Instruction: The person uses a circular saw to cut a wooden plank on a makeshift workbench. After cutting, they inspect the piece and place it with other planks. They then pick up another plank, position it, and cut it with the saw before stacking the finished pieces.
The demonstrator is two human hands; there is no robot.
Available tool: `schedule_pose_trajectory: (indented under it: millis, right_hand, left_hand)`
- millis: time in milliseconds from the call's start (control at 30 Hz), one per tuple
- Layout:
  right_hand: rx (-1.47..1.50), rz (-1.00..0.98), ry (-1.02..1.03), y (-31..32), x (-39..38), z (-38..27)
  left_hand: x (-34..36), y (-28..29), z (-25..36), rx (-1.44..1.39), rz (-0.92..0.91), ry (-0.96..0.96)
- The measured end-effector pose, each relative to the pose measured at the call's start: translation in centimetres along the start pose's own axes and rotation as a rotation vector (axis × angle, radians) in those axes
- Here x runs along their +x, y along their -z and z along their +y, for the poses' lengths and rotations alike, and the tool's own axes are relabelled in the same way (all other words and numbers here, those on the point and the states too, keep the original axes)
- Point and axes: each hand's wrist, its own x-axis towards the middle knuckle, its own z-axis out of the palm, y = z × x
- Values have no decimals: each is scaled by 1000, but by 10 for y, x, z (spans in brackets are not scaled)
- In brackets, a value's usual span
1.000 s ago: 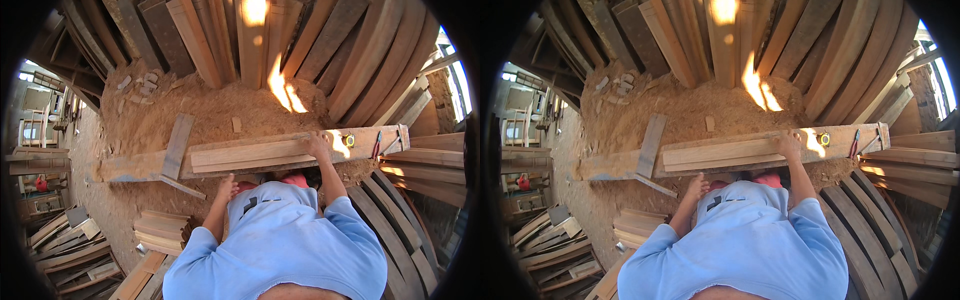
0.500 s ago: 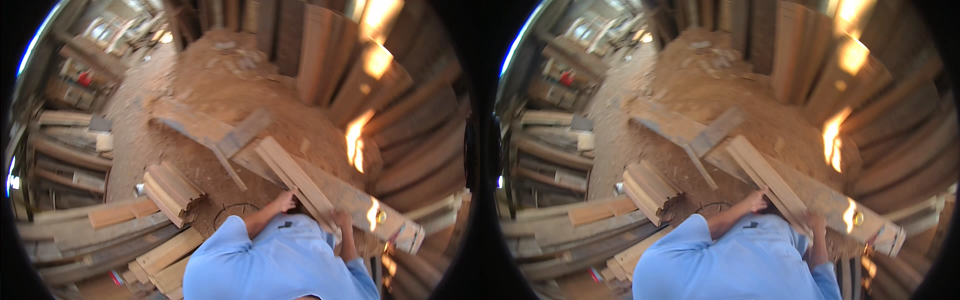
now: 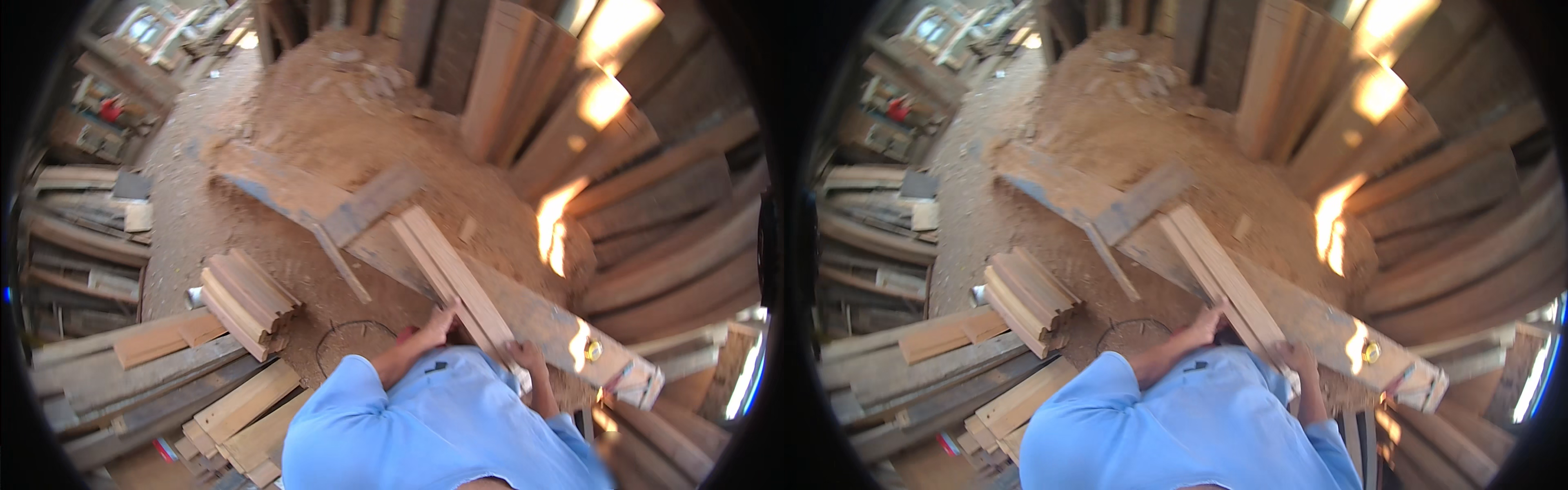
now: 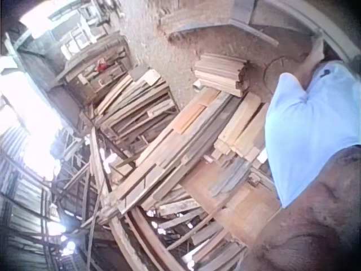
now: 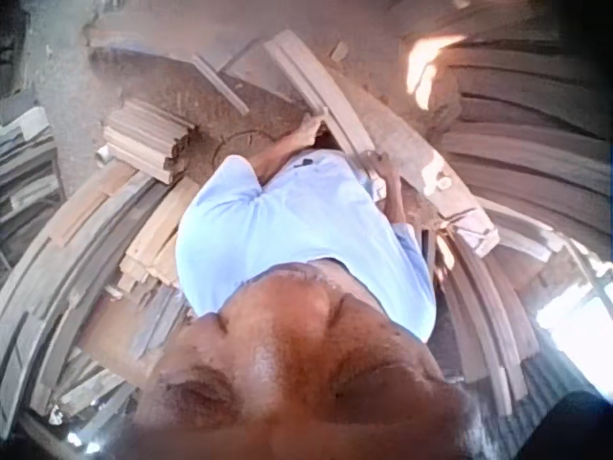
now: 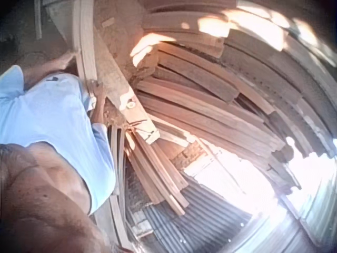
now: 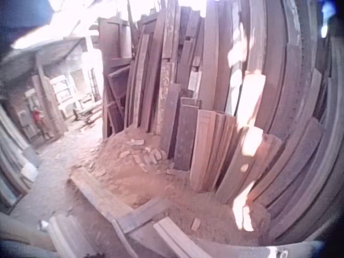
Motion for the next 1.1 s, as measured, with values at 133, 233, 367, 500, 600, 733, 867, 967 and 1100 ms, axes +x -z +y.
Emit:
schedule_pose_trajectory:
  millis: [133,233,367,500,600,733,867,967,1100]
  right_hand:
    - [19,53,-74,-23,6,28]
    - [21,76,-77,-31,4,25]
    - [20,-10,-93,-3,-11,-9]
    - [96,20,-17,23,-10,-28]
    - [218,21,46,47,8,-48]
    - [389,176,297,64,55,-65]
    - [1097,147,407,127,41,-80]
    - [1592,37,502,177,20,-82]
    - [1801,90,948,218,-21,-58]
  left_hand:
    - [-35,-39,38,50,-52,34]
    - [-46,-49,43,-188,-52,-41]
    - [-41,-35,52,-202,-107,-107]
    - [-42,-42,85,-106,-193,-334]
    - [-74,-73,154,3,-289,-404]
    - [-78,-87,236,270,-535,-634]
    - [-108,-124,282,305,-661,-746]
    - [-112,-136,284,389,-645,-786]
    - [-126,-163,287,810,-631,-716]
